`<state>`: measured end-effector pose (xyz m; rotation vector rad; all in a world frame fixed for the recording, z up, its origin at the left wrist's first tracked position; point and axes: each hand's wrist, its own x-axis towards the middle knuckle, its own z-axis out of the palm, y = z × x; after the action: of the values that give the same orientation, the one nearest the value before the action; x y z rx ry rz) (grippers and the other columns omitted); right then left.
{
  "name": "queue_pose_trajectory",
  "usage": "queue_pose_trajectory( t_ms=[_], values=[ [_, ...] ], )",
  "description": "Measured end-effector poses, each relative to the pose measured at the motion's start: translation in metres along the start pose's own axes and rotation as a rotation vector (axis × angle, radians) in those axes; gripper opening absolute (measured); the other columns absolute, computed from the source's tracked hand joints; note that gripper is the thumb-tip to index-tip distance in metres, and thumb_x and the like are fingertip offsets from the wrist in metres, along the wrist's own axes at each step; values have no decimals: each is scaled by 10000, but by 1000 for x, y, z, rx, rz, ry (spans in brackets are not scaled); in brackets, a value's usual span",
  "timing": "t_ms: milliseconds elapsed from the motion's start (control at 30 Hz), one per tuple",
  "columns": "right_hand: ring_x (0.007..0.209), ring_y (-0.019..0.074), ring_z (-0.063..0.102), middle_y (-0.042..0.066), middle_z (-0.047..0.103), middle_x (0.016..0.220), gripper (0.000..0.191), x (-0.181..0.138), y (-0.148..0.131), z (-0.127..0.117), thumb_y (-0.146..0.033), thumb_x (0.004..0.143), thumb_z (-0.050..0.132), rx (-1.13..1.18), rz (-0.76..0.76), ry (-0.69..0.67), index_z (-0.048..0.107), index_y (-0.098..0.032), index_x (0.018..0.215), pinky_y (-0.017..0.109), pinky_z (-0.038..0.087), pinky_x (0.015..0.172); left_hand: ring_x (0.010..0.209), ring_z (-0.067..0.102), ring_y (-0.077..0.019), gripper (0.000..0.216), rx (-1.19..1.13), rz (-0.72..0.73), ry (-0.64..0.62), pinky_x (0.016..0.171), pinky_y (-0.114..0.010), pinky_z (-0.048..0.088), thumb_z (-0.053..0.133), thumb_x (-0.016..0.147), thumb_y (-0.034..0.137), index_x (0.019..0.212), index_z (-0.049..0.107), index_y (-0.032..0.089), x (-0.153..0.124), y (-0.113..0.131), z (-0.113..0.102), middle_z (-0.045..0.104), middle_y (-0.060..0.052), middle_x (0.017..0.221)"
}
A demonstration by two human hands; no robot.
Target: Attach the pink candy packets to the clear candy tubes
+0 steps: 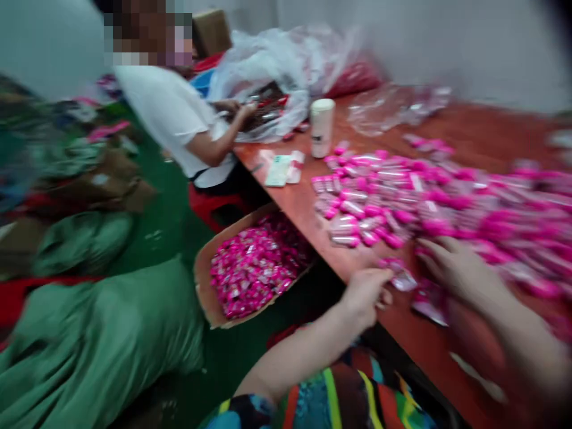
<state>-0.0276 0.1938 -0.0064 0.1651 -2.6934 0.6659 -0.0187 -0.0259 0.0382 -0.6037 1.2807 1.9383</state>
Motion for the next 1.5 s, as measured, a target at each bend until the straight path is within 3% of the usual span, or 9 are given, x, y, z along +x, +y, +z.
queue_pose_trajectory(
  t_ms=[133,233,500,667,800,900,1000,1167,1500],
  values=[
    [1169,361,674,261,682,1370,446,-2,1,-23,-62,1006,475,-285,23,-259,736,-116,1364,515,553,995,411,339,-37,343,16,16,-59,427,-206,138,916,780,350,748,631,161,2,12,-1,532,56,568],
    [1154,327,623,203,679,1368,410,12,3,-19,-124,1079,512,-408,93,-307,683,-149,1451,476,503,1012,425,345,-34,277,27,1,-111,418,-196,158,866,869,263,816,610,172,14,17,3,563,65,623],
    [1191,356,548,192,646,1340,281,13,-1,-13,-155,1039,577,-439,88,-294,699,-101,1287,500,437,1000,426,339,-36,253,52,-7,-164,398,-181,213,706,1005,136,798,567,182,18,18,21,562,72,639],
    [1243,341,540,160,638,1459,374,11,-1,-15,-226,1099,553,-295,30,-343,636,-157,1457,490,427,1043,427,336,-38,244,40,-12,-125,395,-198,216,684,1014,123,803,572,169,16,22,19,573,64,635],
    [1221,339,560,177,678,1352,302,18,-4,-16,-195,1105,525,-241,93,-336,683,-139,1356,501,417,1069,418,341,-30,238,5,-67,-99,404,-179,226,645,1036,112,820,566,171,10,27,18,536,75,610],
    [1117,300,607,165,703,1213,236,7,-19,-24,-174,1057,567,-26,259,-129,663,-104,1260,468,451,1034,401,324,-33,194,-62,-98,-95,373,-181,223,688,993,101,852,576,172,8,29,16,576,72,634],
    [854,208,613,55,675,1002,201,-23,-45,-35,-300,1072,568,458,463,136,618,-161,1208,347,506,807,399,325,-34,266,-130,-109,-112,354,-179,235,778,922,108,819,546,186,11,27,16,579,78,638],
    [612,127,537,-33,608,816,418,-81,-92,-31,-607,1006,702,1129,653,150,592,-227,1141,268,452,577,399,332,-34,308,-148,-149,-156,355,-177,256,832,890,125,792,548,195,16,16,23,556,83,624],
    [655,131,549,-35,617,865,588,-112,-112,-10,-551,953,804,1249,758,333,505,-250,1360,268,479,590,415,369,-36,249,-32,-140,-309,378,-171,284,813,938,226,778,634,159,13,-11,38,561,52,619]
  ],
)
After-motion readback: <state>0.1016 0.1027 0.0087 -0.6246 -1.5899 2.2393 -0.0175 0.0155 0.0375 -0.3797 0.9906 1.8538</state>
